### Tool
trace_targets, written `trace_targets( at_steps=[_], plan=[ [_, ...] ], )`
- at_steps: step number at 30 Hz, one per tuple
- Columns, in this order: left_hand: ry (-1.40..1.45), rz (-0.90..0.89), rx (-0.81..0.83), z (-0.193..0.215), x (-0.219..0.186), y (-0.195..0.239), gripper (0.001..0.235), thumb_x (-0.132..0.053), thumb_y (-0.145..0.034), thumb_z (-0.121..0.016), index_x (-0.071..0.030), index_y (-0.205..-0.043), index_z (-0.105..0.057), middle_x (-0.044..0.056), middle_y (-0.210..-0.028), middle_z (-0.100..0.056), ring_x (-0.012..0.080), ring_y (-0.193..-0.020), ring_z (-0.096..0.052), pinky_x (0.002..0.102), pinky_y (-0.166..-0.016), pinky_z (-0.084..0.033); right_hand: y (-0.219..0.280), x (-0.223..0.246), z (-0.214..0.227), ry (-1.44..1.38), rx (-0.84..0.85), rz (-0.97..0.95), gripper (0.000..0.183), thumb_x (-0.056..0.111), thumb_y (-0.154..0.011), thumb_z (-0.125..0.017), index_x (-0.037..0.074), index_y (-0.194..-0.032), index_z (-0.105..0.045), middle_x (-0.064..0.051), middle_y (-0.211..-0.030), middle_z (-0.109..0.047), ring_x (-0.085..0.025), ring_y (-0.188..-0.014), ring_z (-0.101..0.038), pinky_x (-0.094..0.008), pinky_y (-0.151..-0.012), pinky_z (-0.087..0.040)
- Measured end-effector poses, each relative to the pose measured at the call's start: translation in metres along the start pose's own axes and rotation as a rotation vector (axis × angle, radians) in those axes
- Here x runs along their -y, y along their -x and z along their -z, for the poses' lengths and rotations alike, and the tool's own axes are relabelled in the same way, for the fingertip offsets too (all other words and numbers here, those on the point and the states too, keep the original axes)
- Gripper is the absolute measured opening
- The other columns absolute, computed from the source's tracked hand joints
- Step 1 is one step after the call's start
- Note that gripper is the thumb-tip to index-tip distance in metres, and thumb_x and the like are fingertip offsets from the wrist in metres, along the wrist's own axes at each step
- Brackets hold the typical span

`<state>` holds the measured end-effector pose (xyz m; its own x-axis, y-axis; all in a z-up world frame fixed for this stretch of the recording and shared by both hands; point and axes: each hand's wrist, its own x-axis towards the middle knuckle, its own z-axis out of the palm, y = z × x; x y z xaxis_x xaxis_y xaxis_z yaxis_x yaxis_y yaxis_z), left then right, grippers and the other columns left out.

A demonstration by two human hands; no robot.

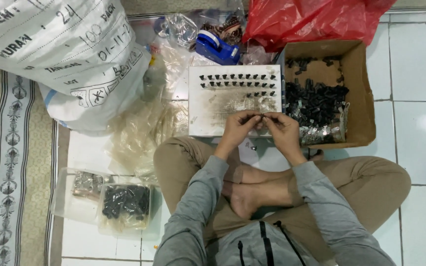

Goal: The person sits on the floor and repeatedly picks small black plastic parts from a cardboard box, attaches them to metal clips, and places the assembled units into a white tray. The person continues this repetitive assembly process throughout the clip.

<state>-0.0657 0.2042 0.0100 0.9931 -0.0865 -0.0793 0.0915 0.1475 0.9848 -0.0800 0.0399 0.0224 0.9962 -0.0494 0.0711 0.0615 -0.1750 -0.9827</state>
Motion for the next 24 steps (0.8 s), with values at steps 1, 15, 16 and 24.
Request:
trace_targets(
  at_steps=[1, 15, 16, 24],
  plan=[
    [0.007, 0.005, 0.001, 0.000, 0.005, -0.004, 0.016, -0.005, -0.094, -0.074, -0.002, -0.109, -0.078, 0.020, -0.094, -0.076, 0.0210, -0.090, -0.070, 0.037, -0.073, -0.060, -0.002, -0.001, -0.001, 0.007, 0.000, -0.005, 0.012, -0.008, -0.096, -0.069, -0.008, -0.107, -0.074, -0.026, -0.092, -0.072, -0.021, -0.085, -0.068, -0.038, -0.068, -0.059],
    [-0.323, -0.027, -0.028, 0.026, -0.047, 0.004, 0.034, -0.013, -0.097, -0.061, -0.002, -0.129, -0.064, 0.026, -0.103, -0.073, 0.0398, -0.097, -0.073, 0.049, -0.083, -0.060, -0.032, 0.009, 0.007, 0.389, 0.116, 0.314, 0.004, 0.003, -0.100, -0.074, 0.002, -0.104, -0.074, -0.014, -0.091, -0.068, -0.031, -0.088, -0.068, -0.039, -0.079, -0.053],
    [-0.314, -0.033, -0.036, 0.027, -0.047, 0.005, 0.034, -0.013, -0.097, -0.061, -0.002, -0.129, -0.064, 0.026, -0.103, -0.073, 0.0398, -0.097, -0.073, 0.049, -0.083, -0.060, -0.041, 0.012, 0.006, 0.396, 0.125, 0.322, 0.004, 0.003, -0.100, -0.074, 0.002, -0.104, -0.074, -0.014, -0.091, -0.068, -0.031, -0.088, -0.068, -0.039, -0.079, -0.053],
    [-0.140, 0.049, -0.056, 0.030, -0.052, 0.006, 0.064, -0.002, -0.095, -0.051, 0.013, -0.154, -0.032, 0.028, -0.097, -0.070, 0.0291, -0.084, -0.068, 0.044, -0.076, -0.058, -0.096, 0.019, -0.030, 0.912, 0.198, 0.627, 0.008, 0.010, -0.094, -0.079, 0.011, -0.098, -0.073, -0.006, -0.095, -0.054, -0.029, -0.092, -0.055, -0.040, -0.083, -0.038]
  ],
)
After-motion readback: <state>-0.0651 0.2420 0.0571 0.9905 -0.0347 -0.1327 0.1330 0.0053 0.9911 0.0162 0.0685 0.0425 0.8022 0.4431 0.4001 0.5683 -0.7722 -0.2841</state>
